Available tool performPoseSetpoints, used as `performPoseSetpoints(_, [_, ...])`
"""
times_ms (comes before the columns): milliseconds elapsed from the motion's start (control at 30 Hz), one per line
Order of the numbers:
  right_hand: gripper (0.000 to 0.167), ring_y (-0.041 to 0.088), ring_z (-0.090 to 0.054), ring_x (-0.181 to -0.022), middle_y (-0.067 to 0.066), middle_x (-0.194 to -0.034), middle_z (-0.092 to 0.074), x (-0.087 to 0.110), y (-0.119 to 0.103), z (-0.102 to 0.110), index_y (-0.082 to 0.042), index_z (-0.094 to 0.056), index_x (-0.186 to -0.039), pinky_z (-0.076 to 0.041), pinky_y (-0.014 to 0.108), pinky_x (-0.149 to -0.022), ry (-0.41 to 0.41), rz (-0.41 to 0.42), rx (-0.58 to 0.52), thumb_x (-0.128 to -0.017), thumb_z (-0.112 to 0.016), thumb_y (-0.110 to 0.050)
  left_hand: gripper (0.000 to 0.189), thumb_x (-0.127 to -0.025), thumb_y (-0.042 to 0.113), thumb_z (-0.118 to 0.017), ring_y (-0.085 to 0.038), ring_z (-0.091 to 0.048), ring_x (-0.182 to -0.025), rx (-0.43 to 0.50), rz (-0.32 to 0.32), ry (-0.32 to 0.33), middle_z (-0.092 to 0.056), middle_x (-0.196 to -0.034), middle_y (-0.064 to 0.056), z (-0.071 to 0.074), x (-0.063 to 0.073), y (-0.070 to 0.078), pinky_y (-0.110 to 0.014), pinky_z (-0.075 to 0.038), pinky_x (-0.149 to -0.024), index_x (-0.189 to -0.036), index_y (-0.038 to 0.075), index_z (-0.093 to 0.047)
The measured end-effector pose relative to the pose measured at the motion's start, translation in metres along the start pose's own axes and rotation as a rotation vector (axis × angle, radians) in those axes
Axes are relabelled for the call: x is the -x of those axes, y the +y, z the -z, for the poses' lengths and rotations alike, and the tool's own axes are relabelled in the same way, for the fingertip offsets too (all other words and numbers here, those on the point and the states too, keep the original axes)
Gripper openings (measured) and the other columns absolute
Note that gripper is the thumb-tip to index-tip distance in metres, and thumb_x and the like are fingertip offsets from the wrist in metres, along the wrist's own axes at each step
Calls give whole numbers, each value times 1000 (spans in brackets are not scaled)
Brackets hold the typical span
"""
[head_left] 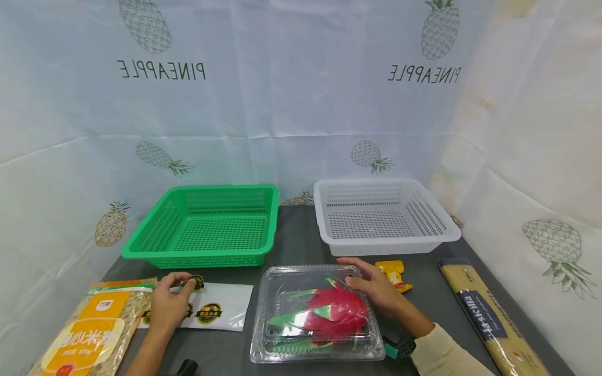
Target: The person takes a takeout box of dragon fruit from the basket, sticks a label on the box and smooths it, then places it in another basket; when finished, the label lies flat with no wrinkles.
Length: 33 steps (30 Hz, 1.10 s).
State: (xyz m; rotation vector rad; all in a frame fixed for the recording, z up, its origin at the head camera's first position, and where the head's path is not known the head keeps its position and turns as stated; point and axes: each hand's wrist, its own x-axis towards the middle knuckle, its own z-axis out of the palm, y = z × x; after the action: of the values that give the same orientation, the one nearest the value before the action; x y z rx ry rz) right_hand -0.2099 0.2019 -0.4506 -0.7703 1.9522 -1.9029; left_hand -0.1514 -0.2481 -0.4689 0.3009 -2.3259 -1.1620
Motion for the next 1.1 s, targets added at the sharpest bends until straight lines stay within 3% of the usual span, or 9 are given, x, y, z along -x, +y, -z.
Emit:
performPoseSetpoints(100, [51,36,-59,-106,29,-132,-45,-1,0,0,6,-38,-142,-52,48,-79,-1,-8,-6,-97,-55,-11,16,-92,11,-65,-20,-50,-93,10,-21,12,-61,-99,-14,4,-2,7,-18,-37,-69,-104,-1,-65])
performPoseSetpoints(367, [54,37,-59,-107,30,-132,-45,0,-3,0,7,-37,-142,-52,48,-78,8,-12,7,-96,-57,-13,23,-90,15,-70,-9,-52,-85,-32,-30,-30,-67,-100,-15,12,-6,30,-24,-40,-69,-108,3,-63])
performPoseSetpoints(500, [53,37,-59,-106,29,-133,-44,0,-3,0,7,-37,-142,-52,48,-79,5,-11,0,-96,-56,-13,26,-89,14,-72,-14,-52,-68,11,-34,-91,-68,-91,-14,15,-5,43,-27,-41,-57,-109,3,-61])
performPoseSetpoints(667, [53,37,-59,-105,28,-132,-46,0,-1,-1,7,-37,-142,-52,48,-78,2,-9,-3,-96,-57,-12,37,-89,15,-72,-18,-46,-54,105,-35,-184,-66,-82,-11,18,-2,58,-30,-37,-48,-122,7,-57])
performPoseSetpoints(900, [51,34,-60,-104,29,-132,-46,0,0,-1,6,-39,-142,-53,47,-78,6,15,13,-97,-56,-11,47,-89,10,-71,-17,-48,-59,191,-168,-235,-63,-76,-7,17,3,80,-30,-38,-53,-134,9,-57])
performPoseSetpoints(1100, [50,33,-60,-103,28,-132,-46,0,1,-1,6,-39,-142,-53,47,-78,-3,22,2,-97,-55,-10,37,-88,1,-70,-12,-50,-63,304,-275,-251,-66,-91,-10,14,8,95,-28,-40,-52,-124,1,-65])
